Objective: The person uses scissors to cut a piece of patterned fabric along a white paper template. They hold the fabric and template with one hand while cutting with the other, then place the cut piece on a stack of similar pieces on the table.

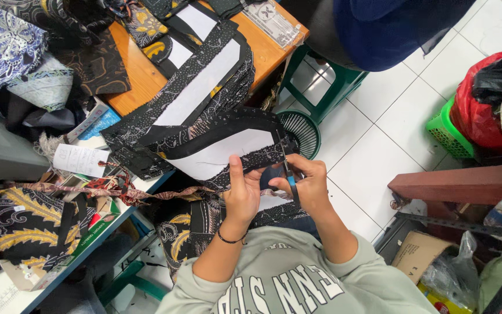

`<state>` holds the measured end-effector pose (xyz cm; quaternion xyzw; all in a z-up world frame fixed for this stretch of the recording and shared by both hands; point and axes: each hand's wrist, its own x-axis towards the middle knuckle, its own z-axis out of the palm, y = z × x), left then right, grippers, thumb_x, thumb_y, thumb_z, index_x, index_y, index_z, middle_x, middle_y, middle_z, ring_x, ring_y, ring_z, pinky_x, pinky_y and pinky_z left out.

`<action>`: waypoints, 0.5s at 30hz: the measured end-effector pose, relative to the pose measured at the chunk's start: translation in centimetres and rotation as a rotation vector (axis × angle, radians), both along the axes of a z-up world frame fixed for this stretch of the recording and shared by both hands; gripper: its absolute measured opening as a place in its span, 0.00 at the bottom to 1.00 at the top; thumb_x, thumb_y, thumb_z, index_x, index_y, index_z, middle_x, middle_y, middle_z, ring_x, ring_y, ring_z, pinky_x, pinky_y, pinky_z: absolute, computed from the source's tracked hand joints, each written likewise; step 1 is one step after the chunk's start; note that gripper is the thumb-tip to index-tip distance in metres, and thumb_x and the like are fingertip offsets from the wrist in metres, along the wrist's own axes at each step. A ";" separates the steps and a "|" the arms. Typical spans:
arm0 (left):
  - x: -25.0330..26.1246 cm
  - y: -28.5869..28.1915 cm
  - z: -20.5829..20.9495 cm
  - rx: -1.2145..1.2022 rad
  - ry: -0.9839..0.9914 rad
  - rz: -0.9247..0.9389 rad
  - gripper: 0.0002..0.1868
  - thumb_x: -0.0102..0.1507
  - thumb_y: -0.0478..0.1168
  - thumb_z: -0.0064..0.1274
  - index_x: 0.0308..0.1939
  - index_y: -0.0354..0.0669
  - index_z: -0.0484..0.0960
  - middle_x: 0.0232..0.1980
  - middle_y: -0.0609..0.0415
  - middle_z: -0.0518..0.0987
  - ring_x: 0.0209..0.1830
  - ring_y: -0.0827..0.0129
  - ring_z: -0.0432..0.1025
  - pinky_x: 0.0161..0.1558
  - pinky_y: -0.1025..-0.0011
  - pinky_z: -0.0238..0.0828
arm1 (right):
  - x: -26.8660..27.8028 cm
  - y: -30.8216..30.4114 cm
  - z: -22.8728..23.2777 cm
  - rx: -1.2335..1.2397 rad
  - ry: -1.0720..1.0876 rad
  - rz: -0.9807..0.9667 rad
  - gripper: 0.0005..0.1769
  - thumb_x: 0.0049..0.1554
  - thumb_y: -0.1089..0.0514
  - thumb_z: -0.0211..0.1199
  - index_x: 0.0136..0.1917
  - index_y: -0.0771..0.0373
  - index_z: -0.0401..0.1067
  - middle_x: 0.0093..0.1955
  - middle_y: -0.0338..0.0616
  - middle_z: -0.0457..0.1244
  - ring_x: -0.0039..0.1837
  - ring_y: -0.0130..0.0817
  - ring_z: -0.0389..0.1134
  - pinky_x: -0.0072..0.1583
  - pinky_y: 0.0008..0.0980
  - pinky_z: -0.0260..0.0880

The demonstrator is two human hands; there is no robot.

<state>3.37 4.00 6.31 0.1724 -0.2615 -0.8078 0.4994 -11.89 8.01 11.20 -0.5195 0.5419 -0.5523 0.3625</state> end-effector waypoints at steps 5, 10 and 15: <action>-0.3 0.4 -0.8 0.049 -0.082 0.024 0.34 0.77 0.58 0.26 0.64 0.28 0.72 0.58 0.40 0.80 0.58 0.58 0.75 0.66 0.61 0.66 | -0.5 -0.2 -0.2 -0.080 0.037 0.001 0.29 0.47 0.41 0.79 0.48 0.66 0.76 0.34 0.31 0.64 0.37 0.16 0.61 0.39 0.19 0.60; -0.4 0.5 -0.8 0.040 -0.096 -0.060 0.37 0.76 0.60 0.23 0.65 0.27 0.71 0.58 0.40 0.80 0.59 0.60 0.74 0.66 0.65 0.65 | -0.7 -0.4 -0.4 -0.076 0.036 -0.060 0.29 0.46 0.41 0.80 0.46 0.67 0.74 0.31 0.31 0.62 0.34 0.16 0.58 0.37 0.19 0.56; -0.5 0.5 -1.3 0.067 -0.079 -0.078 0.36 0.75 0.60 0.24 0.66 0.30 0.70 0.59 0.41 0.79 0.58 0.61 0.74 0.64 0.64 0.66 | -0.6 -0.5 -0.4 -0.045 0.020 -0.080 0.27 0.47 0.43 0.80 0.45 0.67 0.76 0.31 0.31 0.64 0.32 0.15 0.58 0.34 0.19 0.55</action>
